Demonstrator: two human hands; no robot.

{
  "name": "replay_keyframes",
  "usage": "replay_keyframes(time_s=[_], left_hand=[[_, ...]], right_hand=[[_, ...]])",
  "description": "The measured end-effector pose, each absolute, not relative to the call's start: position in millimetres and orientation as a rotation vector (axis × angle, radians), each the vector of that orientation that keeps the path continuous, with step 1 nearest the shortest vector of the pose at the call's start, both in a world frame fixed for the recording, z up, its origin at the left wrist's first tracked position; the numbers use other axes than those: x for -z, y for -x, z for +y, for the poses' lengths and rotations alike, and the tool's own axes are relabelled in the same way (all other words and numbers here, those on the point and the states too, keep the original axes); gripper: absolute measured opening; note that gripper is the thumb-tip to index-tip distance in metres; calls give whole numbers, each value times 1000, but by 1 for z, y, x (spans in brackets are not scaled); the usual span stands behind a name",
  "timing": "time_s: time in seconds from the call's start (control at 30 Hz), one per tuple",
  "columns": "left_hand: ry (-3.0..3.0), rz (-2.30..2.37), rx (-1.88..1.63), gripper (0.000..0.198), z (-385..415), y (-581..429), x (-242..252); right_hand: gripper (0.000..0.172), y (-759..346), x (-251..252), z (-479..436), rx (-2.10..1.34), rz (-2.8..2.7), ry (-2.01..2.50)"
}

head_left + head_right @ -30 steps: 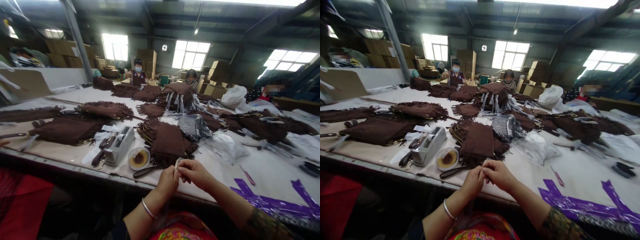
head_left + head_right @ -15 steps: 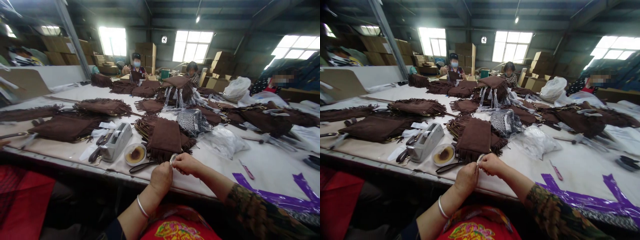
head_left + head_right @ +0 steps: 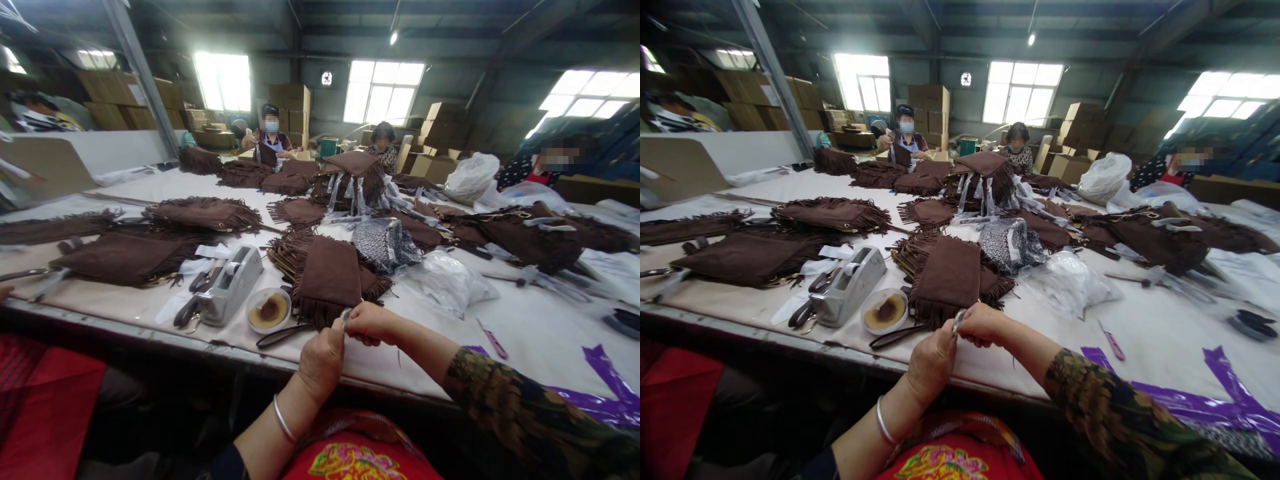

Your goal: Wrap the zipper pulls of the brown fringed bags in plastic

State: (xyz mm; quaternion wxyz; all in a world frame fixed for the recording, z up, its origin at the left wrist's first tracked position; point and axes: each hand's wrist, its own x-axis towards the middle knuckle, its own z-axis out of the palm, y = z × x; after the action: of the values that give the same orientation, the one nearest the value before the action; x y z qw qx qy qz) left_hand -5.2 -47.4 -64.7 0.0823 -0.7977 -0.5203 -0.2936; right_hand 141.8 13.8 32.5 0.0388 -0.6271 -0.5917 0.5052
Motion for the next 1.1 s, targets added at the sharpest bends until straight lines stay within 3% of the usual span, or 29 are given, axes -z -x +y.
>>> replay_keyframes(time_s=[0.3,0.5,0.83,1.1], left_hand=[[2544,-1694,896,20,-46,6,57],[2700,-2027,1326,21,-46,3,43],[2573,-2806,2184,23,-43,-7,38],[2429,-3023,2643,27,-42,-2,36]], right_hand=[[17,-146,-28,7,-1568,-1758,1852],[11,-153,-13,-9,-1527,-1666,1720],[19,-150,11,-31,-1384,-1455,1705],[14,-151,13,-28,-1261,-1578,1660]])
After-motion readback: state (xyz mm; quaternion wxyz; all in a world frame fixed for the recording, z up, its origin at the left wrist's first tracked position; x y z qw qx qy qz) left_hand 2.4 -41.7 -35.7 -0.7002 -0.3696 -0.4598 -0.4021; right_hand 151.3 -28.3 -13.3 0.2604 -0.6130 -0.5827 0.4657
